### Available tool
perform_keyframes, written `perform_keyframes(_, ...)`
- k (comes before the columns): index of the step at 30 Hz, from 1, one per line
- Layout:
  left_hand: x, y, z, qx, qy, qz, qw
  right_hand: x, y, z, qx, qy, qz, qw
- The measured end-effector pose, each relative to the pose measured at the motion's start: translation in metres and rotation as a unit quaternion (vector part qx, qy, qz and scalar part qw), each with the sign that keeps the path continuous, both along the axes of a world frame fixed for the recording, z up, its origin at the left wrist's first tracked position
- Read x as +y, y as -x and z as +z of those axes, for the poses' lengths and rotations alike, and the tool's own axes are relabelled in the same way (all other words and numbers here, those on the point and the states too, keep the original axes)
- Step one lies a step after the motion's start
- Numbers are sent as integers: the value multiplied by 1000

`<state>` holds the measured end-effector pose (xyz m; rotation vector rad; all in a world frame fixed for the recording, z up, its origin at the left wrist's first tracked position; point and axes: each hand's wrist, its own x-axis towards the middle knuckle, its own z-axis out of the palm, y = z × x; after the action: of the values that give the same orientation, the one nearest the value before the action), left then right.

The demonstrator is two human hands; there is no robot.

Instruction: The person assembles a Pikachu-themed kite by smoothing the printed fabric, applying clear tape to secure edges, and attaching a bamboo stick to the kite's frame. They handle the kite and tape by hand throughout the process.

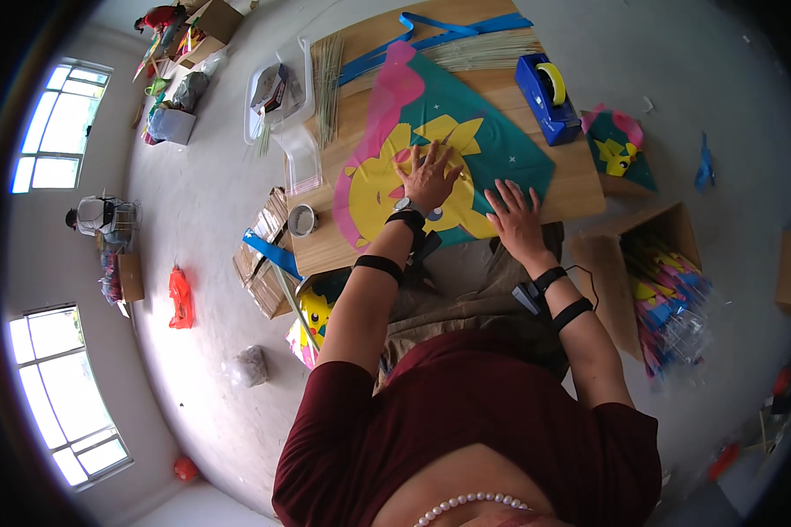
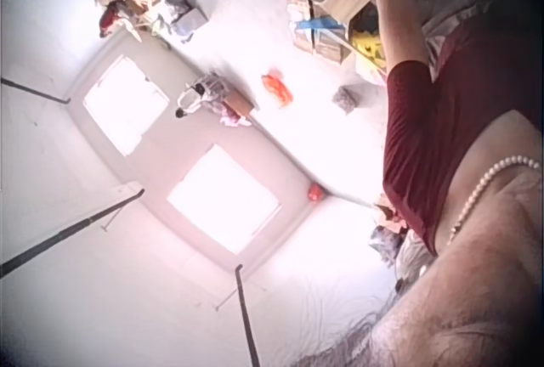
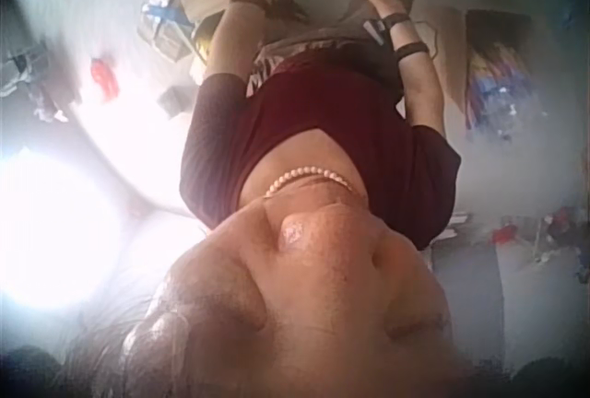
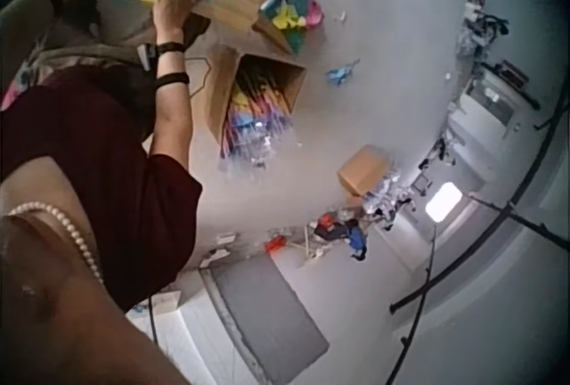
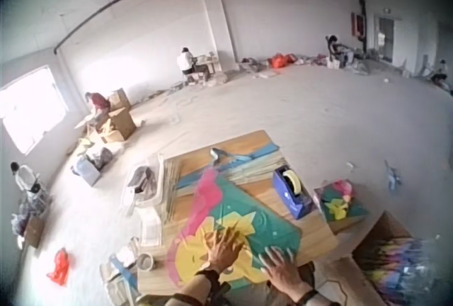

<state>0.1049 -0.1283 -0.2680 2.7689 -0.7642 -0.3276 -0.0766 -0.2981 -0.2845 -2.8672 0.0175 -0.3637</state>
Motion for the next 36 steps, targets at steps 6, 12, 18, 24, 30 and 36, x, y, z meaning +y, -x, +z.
perform_keyframes(6, 4, 11, -1, -24, -20, -7, 999, -8, 2, 0, 3, 5, 12, 1000)
perform_keyframes(12, 4, 17, -4, -36, -33, -2, 999, 1, -4, 17, 47, -2, -11, 999)
perform_keyframes(18, 2, 17, -5, -33, -45, -3, 998, 22, -51, -5, 2, -61, 30, 998)
perform_keyframes(24, 3, 17, -3, -32, -46, 5, 998, 16, -55, -21, -12, -56, -13, 998)
perform_keyframes(30, 6, 16, -2, -43, -52, 25, 997, -9, -48, -18, 8, -29, -81, 996)
perform_keyframes(36, 8, 14, 9, -21, -64, 32, 997, -42, -38, -16, 46, 1, -139, 989)
